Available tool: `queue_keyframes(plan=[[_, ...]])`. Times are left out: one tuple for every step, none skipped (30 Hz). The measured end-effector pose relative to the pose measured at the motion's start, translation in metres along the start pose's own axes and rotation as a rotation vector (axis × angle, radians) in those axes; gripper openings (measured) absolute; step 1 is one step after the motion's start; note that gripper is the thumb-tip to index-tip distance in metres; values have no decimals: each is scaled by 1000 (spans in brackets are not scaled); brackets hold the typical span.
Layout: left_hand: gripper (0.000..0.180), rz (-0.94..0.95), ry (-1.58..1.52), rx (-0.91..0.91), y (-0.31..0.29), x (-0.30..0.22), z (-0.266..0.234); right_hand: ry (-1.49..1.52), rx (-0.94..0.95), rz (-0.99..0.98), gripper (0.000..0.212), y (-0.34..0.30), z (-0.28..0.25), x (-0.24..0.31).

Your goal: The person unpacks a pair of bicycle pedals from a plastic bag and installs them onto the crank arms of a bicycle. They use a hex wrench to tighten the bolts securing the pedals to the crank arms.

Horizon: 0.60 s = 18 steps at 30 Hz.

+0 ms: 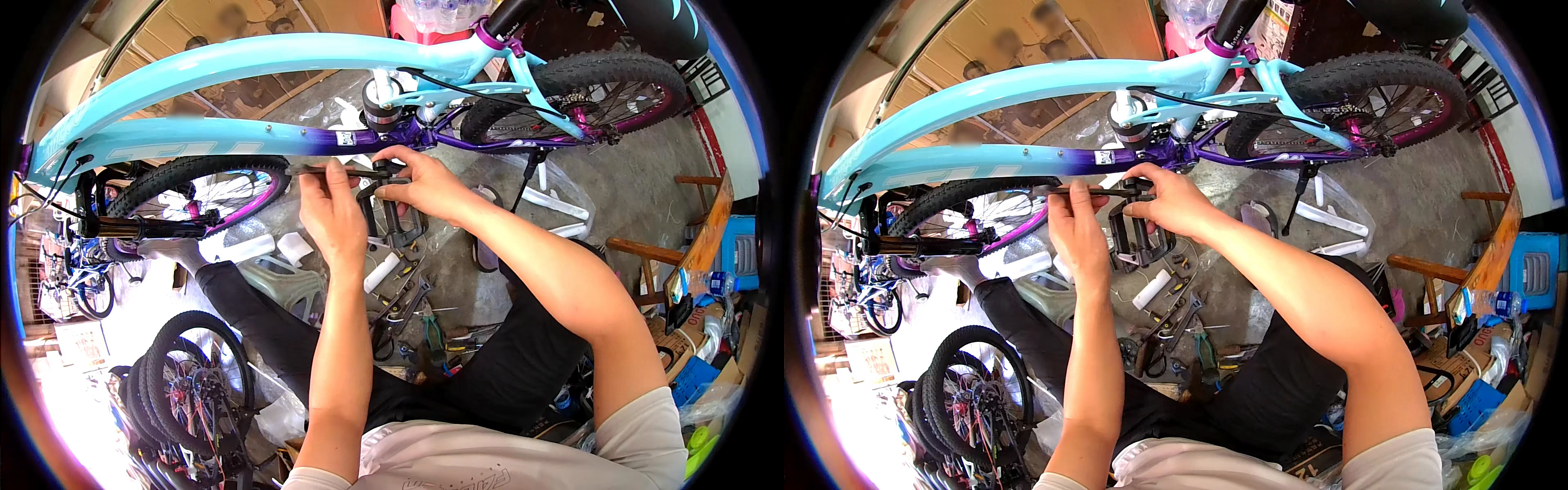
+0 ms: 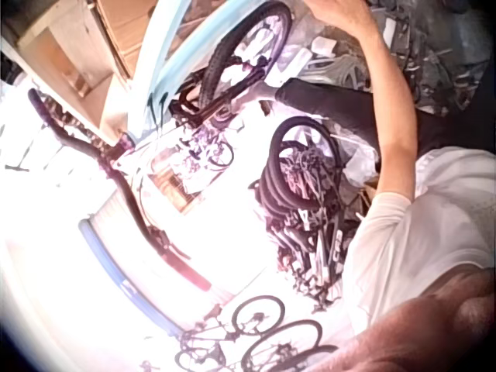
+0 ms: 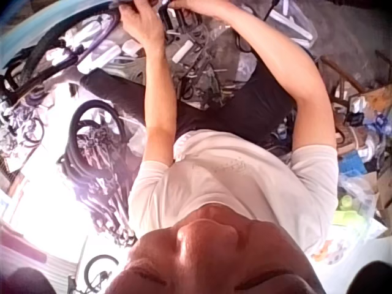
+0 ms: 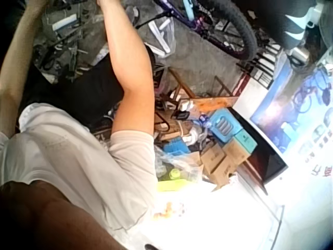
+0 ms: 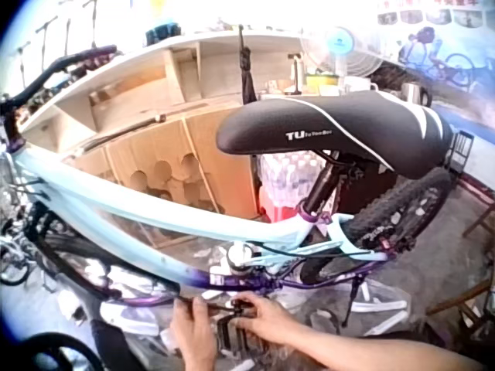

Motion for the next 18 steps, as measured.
queue_keyframes(plan=[[31, 2, -21, -32, 0, 6, 1, 3, -3, 4, 50, -2, 2, 3], [32, 3, -43, -62, -1, 16, 2, 4, -6, 6, 50, -1, 3, 3], [33, -132, -172, -80, 0, 24, 1, -3, -4, 3, 50, 0, 4, 2], [35, -272, -307, -88, 1, 35, 2, -13, -13, 5, 50, 0, 1, 1], [39, -349, -335, -87, 2, 47, -3, 7, -4, -33, 49, 1, 4, 1], [40, -448, -367, -71, 4, 60, -6, 8, -7, -29, 49, 1, 6, -1], [42, -567, -470, -20, 5, 78, -5, 17, -1, -42, 49, 2, 7, -2], [45, -685, -573, 34, 5, 87, -1, 27, 4, -55, 48, 2, 7, 1], [45, -686, -576, 34, 4, 95, 1, 27, 0, -43, 47, 0, 5, 3], [50, -845, -777, 244, 1, 97, 5, 26, 3, -45, 47, 0, 4, 2], [56, -996, -975, 460, -1, 99, 8, 40, 12, -34, 47, 1, 4, -1], [56, -992, -976, 454, 0, 102, 7, 54, 23, -24, 47, 3, 5, -2], [59, -1045, -1042, 474, 1, 102, 9, 53, 21, -24, 47, 2, 4, -1], [62, -1098, -1107, 493, 2, 101, 9, 54, 20, -26, 47, 1, 4, 0], [55, -1138, -1050, 419, 4, 101, 5, 56, 21, -29, 48, 1, 4, 1], [55, -1143, -1051, 423, 7, 100, 3, 54, 16, -26, 48, 0, 4, 0], [50, -973, -950, 167, 13, 100, -3, 46, 16, -42, 48, 1, 5, -1], [46, -796, -839, -79, 16, 99, -9, 38, 17, -57, 48, 1, 5, -1]])
Point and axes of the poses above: each hand's wrist, its own y-axis towards the middle knuckle, its own z-axis out of the palm, x = y × z, the point moved 1 cm from there along y, towards the middle knuckle, and after that the axes turned 5 degrees about -z, right-handed, at the moved point
